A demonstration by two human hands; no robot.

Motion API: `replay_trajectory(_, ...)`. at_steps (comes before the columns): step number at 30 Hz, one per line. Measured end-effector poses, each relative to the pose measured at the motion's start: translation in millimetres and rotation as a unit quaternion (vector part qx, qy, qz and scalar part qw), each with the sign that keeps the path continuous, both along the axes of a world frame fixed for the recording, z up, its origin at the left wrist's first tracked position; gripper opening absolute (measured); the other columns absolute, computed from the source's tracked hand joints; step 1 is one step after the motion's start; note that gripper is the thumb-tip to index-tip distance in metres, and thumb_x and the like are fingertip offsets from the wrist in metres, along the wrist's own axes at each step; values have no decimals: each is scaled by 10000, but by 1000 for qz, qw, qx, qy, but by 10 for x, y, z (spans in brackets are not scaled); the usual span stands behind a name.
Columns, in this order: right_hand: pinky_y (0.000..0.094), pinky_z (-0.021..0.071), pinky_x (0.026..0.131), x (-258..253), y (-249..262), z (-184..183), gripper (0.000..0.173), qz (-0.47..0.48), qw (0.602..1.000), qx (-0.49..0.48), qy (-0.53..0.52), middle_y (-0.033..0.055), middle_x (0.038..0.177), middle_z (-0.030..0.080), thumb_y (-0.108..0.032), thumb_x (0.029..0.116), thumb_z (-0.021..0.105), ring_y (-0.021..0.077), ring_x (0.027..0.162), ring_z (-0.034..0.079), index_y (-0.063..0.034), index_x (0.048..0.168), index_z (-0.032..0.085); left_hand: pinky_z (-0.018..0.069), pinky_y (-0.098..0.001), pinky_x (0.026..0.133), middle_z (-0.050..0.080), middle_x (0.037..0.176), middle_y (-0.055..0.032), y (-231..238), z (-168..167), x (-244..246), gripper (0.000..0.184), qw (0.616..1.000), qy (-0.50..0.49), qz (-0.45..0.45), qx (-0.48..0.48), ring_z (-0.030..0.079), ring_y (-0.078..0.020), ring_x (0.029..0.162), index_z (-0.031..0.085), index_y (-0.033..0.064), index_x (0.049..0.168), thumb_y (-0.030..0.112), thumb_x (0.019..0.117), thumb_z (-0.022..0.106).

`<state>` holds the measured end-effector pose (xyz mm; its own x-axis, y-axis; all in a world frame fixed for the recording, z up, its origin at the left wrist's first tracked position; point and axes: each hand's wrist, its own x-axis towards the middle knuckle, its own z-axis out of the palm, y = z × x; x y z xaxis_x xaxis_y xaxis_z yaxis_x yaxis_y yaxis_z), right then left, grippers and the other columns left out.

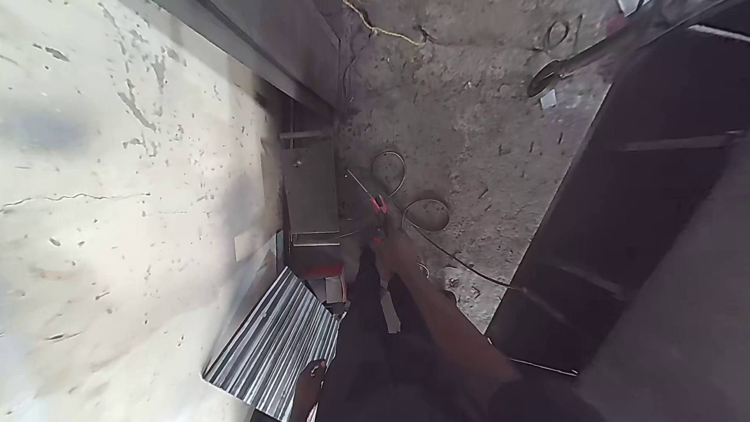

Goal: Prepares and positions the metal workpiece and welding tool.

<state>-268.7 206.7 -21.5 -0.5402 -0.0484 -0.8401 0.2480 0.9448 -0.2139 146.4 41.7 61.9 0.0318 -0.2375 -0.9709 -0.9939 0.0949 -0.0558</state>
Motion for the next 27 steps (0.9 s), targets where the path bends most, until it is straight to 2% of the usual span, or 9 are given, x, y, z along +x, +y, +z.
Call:
replay_trajectory(4,632,553,835,-99,-37,-153,778,23,999,12,-22,172,1125,724,-570,886,674,391,1015,701,-344,1571,382,584,-506,935,731,1155,-163,-49,-3,4,388,1000,9,23,-3,730,-281,1022,643,55,1312,343,1074,542)
replay_trajectory(8,613,563,855,-62,-52,-52,817,10,1000,5,23,189,1243,673,-590,891,673,391,1057,689,-296,1588,367,588,-510,922,731,1165,-175,-91,-13,-28,378,999,6,49,-11,735,-296,1024,632,36,1317,314,1083,527)
replay_trajectory(12,625,555,834,-185,-114,-133,674,35,999,15,-1,175,1136,718,-538,934,649,394,1031,698,-266,1521,460,586,-515,925,725,1165,-183,-89,-54,-33,383,999,13,39,-2,730,-298,1026,640,40,1311,326,1078,535)
replay_trajectory(14,634,549,851,-229,-112,-157,684,32,999,9,-24,161,1139,725,-541,923,657,386,1039,698,-288,1525,455,584,-510,934,723,1175,-180,-85,-46,-62,387,999,17,38,2,729,-294,1036,638,46,1317,332,1078,532)
replay_trajectory(16,632,548,884,-211,-131,-112,729,11,1000,-1,-8,168,1167,720,-537,933,653,387,1060,697,-304,1572,390,589,-501,931,727,1173,-171,-93,-48,-110,380,999,21,37,-2,733,-283,1029,643,56,1315,331,1078,532)
replay_trajectory(19,622,560,861,-132,-137,-121,807,-37,999,3,15,165,1135,721,-551,887,699,380,1022,704,-309,1582,368,588,-506,931,727,1176,-168,-98,-31,-108,376,999,16,34,-1,732,-288,1036,643,57,1315,329,1080,529)
replay_trajectory(22,625,554,842,-150,-143,-229,719,-46,999,-10,5,151,1129,727,-560,897,701,371,1021,705,-264,1511,475,588,-506,929,729,1172,-169,-111,-34,-120,369,999,10,32,-1,733,-291,1036,645,52,1310,319,1080,534)
replay_trajectory(24,635,553,834,-160,-115,-337,729,-68,997,-39,-11,126,1170,720,-581,855,733,359,1036,695,-312,1491,500,584,-509,935,728,1172,-171,-107,-18,-124,374,1000,6,28,1,730,-293,1040,644,47,1310,320,1081,530)
replay_trajectory(27,617,560,838,-136,-132,-317,814,-110,993,-32,1,140,1149,725,-591,864,724,361,1015,705,-313,1557,401,586,-507,924,725,1188,-171,-125,-27,-146,384,1000,13,28,-5,731,-288,1036,635,48,1323,326,1084,521)
